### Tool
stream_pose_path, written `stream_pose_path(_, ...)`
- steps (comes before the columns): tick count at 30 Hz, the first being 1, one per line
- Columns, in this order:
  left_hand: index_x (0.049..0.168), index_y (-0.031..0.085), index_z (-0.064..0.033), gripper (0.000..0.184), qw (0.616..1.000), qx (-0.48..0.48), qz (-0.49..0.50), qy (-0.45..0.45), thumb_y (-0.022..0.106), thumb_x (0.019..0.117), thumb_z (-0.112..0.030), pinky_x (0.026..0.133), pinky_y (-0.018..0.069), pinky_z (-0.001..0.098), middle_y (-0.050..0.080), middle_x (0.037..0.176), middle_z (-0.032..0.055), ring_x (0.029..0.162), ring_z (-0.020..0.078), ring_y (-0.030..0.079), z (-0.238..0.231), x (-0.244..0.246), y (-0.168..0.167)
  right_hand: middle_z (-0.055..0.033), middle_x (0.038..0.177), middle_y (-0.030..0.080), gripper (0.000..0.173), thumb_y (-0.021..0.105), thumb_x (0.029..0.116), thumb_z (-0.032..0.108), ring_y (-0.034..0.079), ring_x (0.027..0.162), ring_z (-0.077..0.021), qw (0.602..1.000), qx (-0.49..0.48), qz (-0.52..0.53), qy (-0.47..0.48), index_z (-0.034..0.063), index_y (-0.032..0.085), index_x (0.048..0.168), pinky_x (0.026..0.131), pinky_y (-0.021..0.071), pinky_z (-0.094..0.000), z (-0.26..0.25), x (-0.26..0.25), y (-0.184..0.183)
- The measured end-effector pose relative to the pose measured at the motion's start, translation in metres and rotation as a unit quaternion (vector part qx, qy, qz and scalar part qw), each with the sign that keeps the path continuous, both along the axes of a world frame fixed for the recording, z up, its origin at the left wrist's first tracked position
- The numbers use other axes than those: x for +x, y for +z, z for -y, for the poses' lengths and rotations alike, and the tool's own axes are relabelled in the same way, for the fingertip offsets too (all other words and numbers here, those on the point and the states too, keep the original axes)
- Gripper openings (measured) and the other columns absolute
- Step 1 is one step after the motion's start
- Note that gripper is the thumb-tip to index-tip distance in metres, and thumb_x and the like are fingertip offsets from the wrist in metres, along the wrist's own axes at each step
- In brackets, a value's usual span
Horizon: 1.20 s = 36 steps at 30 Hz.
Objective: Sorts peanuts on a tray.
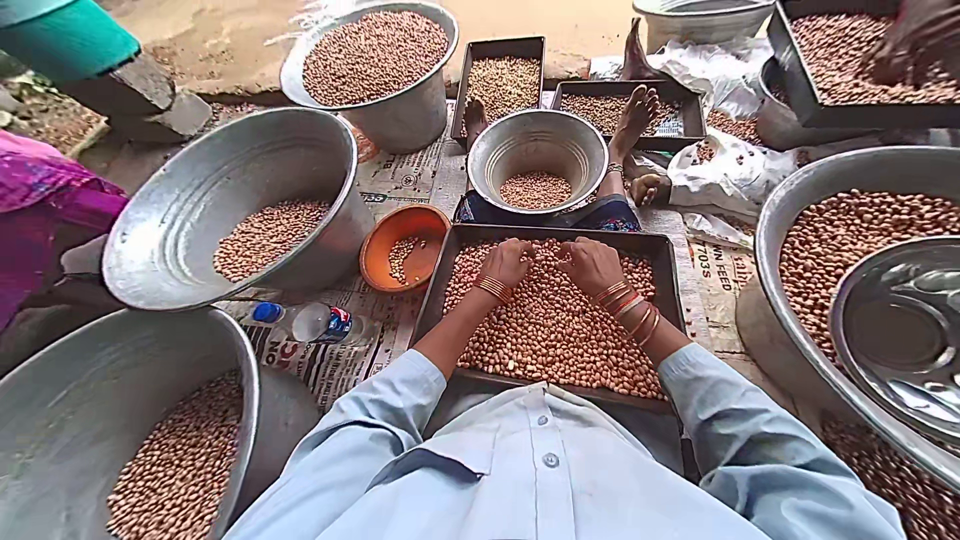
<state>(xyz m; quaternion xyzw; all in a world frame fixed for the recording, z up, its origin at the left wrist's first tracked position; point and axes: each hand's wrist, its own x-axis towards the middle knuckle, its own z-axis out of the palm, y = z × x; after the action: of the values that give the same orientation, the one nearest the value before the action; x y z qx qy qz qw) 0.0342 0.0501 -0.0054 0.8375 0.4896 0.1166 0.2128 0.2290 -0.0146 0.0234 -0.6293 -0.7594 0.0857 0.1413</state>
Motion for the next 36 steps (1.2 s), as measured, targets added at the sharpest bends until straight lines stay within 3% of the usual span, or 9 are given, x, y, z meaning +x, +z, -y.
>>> stream_pose_path(5,0.133,0.065,-0.0033,0.032,0.997,-0.069,-0.029,0.004,0.058,0.1038,-0.015,0.108,0.0482,0.0522,0.065,0.134,0.0202,0.127,0.0349,0.062,0.000,-0.001,0.009,-0.0262,0.115,0.070,0.028,0.065,0.1002,0.023,0.068,0.108,-0.0455,0.996,-0.070,0.048,-0.026,0.0025,0.072,0.119,0.085,0.0523,-0.0629,-0.012,-0.010,-0.007)
stream_pose_path(8,0.129,0.066,0.0011,0.031,0.996,-0.087,0.005,-0.007,0.060,0.1028,-0.015,0.110,0.0463,0.0539,0.064,0.133,0.0227,0.129,0.0371,0.060,-0.004,-0.005,0.004,-0.0264,0.112,0.072,0.027,0.069,0.0972,0.023,0.069,0.105,-0.0479,0.998,-0.054,0.031,-0.025,0.0042,0.074,0.115,0.082,0.0517,-0.0673,-0.012,-0.003,-0.019)
stream_pose_path(13,0.126,0.064,0.0073,0.035,0.953,-0.251,0.166,0.024,0.061,0.1040,-0.019,0.099,0.0492,0.0569,0.067,0.119,0.0285,0.110,0.0387,0.066,0.006,-0.006,0.017,-0.0265,0.109,0.073,0.027,0.073,0.0947,0.024,0.068,0.106,-0.0489,0.993,-0.120,-0.009,0.011,0.0048,0.075,0.114,0.088,0.0497,-0.0698,-0.012,0.015,-0.005)
stream_pose_path(18,0.121,0.061,0.0094,0.031,0.904,-0.375,0.186,-0.089,0.069,0.0981,-0.010,0.078,0.0503,0.0400,0.066,0.106,0.0204,0.087,0.0206,0.061,0.041,0.008,0.018,-0.0237,0.092,0.073,0.023,0.072,0.0929,0.014,0.070,0.086,-0.0421,0.982,-0.114,-0.072,0.129,-0.0012,0.075,0.109,0.082,0.0526,-0.0629,0.020,-0.004,0.045)
stream_pose_path(22,0.128,0.056,0.0074,0.030,0.872,-0.448,0.177,-0.087,0.063,0.1007,-0.005,0.084,0.0492,0.0337,0.064,0.111,0.0152,0.093,0.0143,0.059,0.070,0.005,0.052,-0.0217,0.104,0.076,0.020,0.069,0.0942,0.009,0.074,0.093,-0.0404,0.973,-0.124,-0.085,0.175,0.0011,0.076,0.110,0.086,0.0564,-0.0610,0.041,-0.017,0.053)
stream_pose_path(26,0.119,0.067,0.0095,0.026,0.926,-0.349,0.090,-0.117,0.067,0.0989,-0.008,0.089,0.0513,0.0459,0.070,0.110,0.0219,0.097,0.0252,0.066,0.034,-0.014,0.035,-0.0241,0.110,0.074,0.025,0.067,0.0976,0.012,0.073,0.099,-0.0410,0.975,-0.117,-0.104,0.155,-0.0026,0.072,0.118,0.091,0.0565,-0.0592,0.051,0.013,0.052)
stream_pose_path(30,0.114,0.074,0.0028,0.023,0.986,-0.161,-0.013,0.033,0.068,0.0960,-0.010,0.102,0.0470,0.0616,0.072,0.115,0.0243,0.113,0.0401,0.066,-0.012,-0.085,0.063,-0.0232,0.111,0.074,0.029,0.068,0.0972,0.014,0.073,0.100,-0.0400,0.980,-0.154,-0.092,0.089,-0.0019,0.070,0.122,0.092,0.0558,-0.0603,0.062,0.059,0.042)
stream_pose_path(33,0.116,0.075,-0.0069,0.023,0.977,-0.013,-0.062,0.205,0.070,0.0935,-0.013,0.110,0.0363,0.0677,0.067,0.126,0.0225,0.130,0.0425,0.055,-0.028,-0.117,0.076,-0.0204,0.112,0.074,0.028,0.074,0.0945,0.014,0.072,0.102,-0.0388,0.985,-0.157,-0.070,0.019,0.0034,0.073,0.120,0.092,0.0549,-0.0609,0.068,0.083,0.028)
stream_pose_path(36,0.122,0.071,-0.0070,0.032,0.984,0.020,-0.064,0.168,0.074,0.0942,-0.021,0.106,0.0409,0.0658,0.065,0.127,0.0236,0.129,0.0442,0.054,-0.032,-0.102,0.076,-0.0217,0.126,0.068,0.034,0.072,0.0958,0.020,0.065,0.118,-0.0409,0.981,-0.186,-0.036,-0.035,0.0082,0.070,0.128,0.100,0.0486,-0.0630,0.060,0.091,0.029)
